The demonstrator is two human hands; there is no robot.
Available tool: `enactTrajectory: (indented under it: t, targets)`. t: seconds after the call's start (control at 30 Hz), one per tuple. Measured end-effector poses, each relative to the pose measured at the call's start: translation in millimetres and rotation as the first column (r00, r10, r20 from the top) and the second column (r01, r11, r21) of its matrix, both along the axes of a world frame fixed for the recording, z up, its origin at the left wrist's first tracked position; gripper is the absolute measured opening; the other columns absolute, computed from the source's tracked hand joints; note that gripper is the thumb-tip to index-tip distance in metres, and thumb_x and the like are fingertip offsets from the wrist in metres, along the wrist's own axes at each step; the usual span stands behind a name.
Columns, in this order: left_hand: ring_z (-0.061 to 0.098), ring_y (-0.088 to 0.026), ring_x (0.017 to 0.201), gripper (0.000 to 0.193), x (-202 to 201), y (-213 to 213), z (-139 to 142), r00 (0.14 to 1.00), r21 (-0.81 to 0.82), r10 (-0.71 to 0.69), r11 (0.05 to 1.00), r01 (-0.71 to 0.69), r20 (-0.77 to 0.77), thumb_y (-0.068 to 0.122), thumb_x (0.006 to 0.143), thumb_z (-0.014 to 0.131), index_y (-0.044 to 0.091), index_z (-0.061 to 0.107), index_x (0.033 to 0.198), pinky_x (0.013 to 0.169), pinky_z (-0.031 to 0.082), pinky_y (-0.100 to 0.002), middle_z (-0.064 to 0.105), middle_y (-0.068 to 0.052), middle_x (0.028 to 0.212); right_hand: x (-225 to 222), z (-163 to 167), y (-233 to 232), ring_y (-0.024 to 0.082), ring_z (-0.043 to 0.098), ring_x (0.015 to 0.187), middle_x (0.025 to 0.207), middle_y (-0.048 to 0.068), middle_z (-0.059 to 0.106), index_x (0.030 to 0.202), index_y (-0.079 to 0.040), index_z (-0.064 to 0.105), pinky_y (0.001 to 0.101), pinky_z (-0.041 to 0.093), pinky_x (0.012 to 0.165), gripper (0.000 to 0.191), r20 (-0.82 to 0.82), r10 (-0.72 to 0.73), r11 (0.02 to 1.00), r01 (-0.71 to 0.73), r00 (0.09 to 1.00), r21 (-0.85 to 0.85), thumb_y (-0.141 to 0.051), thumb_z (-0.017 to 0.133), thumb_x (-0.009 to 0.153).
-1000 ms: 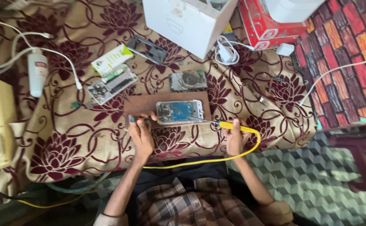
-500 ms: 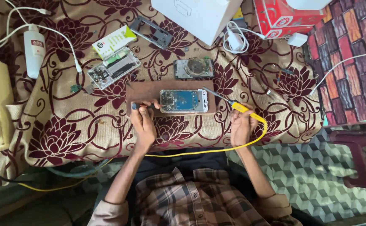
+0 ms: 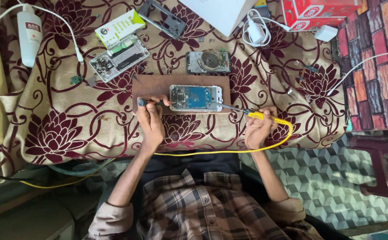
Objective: The person uses a yellow hot air gun to apply heat to a disassembled smartphone motherboard while holding a screwdriver in the other hand. The person repeatedly directs the airflow across the circuit board surface, occasionally adjusting the device's position on a small wooden board.
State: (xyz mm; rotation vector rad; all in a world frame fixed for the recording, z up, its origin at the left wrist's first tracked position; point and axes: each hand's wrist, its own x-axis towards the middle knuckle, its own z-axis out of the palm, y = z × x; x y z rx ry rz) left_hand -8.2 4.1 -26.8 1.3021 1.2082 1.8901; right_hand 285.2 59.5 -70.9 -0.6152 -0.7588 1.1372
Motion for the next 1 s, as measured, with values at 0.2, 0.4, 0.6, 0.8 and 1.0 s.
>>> enactTrajectory:
  t: [0.2, 0.4, 0.6, 0.8, 1.0]
  targets:
    - [0.039, -0.005, 0.06, 0.026, 2.0, 1.9, 1.7, 1.0, -0.01, 0.015, 1.0, -0.015, 0.003, 0.026, 0.118, 0.038, 0.003, 0.046, 0.111, 0.054, 0.03, -0.022, 0.068, -0.012, 0.098, -4.1, -1.1, -0.7, 0.015, 0.048, 0.056, 0.084, 0.007, 0.058, 0.104, -0.003, 0.056, 0.0308, 0.045, 0.057, 0.02, 0.094, -0.044, 0.999, 0.043, 0.995, 0.02, -0.023, 0.053, 0.109]
    - [0.037, -0.006, 0.06, 0.027, 1.5, 3.0, 0.1, 1.0, -0.006, 0.013, 1.0, -0.013, -0.008, 0.027, 0.119, 0.038, 0.002, 0.047, 0.11, 0.054, 0.03, -0.022, 0.068, -0.013, 0.099, -4.2, -1.8, -0.1, 0.013, 0.047, 0.057, 0.091, 0.009, 0.062, 0.1, -0.003, 0.054, 0.0296, 0.046, 0.059, 0.016, 0.04, -0.053, 0.999, 0.052, 0.998, 0.008, -0.018, 0.054, 0.106]
    - [0.037, -0.005, 0.058, 0.027, -0.7, 2.9, 0.8, 1.0, 0.025, -0.001, 1.0, 0.002, -0.029, 0.025, 0.119, 0.036, 0.002, 0.048, 0.111, 0.053, 0.031, -0.023, 0.068, -0.013, 0.099, -5.0, 0.0, -1.7, 0.014, 0.046, 0.058, 0.082, 0.007, 0.06, 0.102, -0.001, 0.057, 0.0301, 0.048, 0.062, 0.019, 0.137, -0.035, 0.997, 0.025, 0.99, 0.071, -0.017, 0.051, 0.111]
    - [0.036, -0.005, 0.057, 0.027, -1.4, 3.2, -0.6, 0.999, 0.026, 0.002, 1.0, -0.001, -0.04, 0.026, 0.119, 0.037, 0.002, 0.048, 0.112, 0.051, 0.029, -0.023, 0.069, -0.014, 0.098, -3.5, -4.9, 1.3, 0.013, 0.048, 0.056, 0.09, 0.01, 0.063, 0.101, -0.001, 0.055, 0.0267, 0.043, 0.052, 0.014, 0.116, -0.09, 0.996, 0.087, 0.989, 0.035, -0.012, 0.05, 0.109]
    - [0.035, -0.004, 0.056, 0.028, -2.7, 4.2, -4.8, 0.999, 0.029, 0.003, 1.0, -0.002, -0.041, 0.026, 0.119, 0.037, 0.002, 0.048, 0.111, 0.05, 0.029, -0.022, 0.069, -0.013, 0.097, -2.9, -6.9, 2.2, 0.008, 0.044, 0.051, 0.077, 0.008, 0.061, 0.093, 0.0, 0.057, 0.0249, 0.039, 0.047, 0.017, 0.225, -0.127, 0.981, 0.089, 0.966, 0.172, -0.008, 0.055, 0.108]
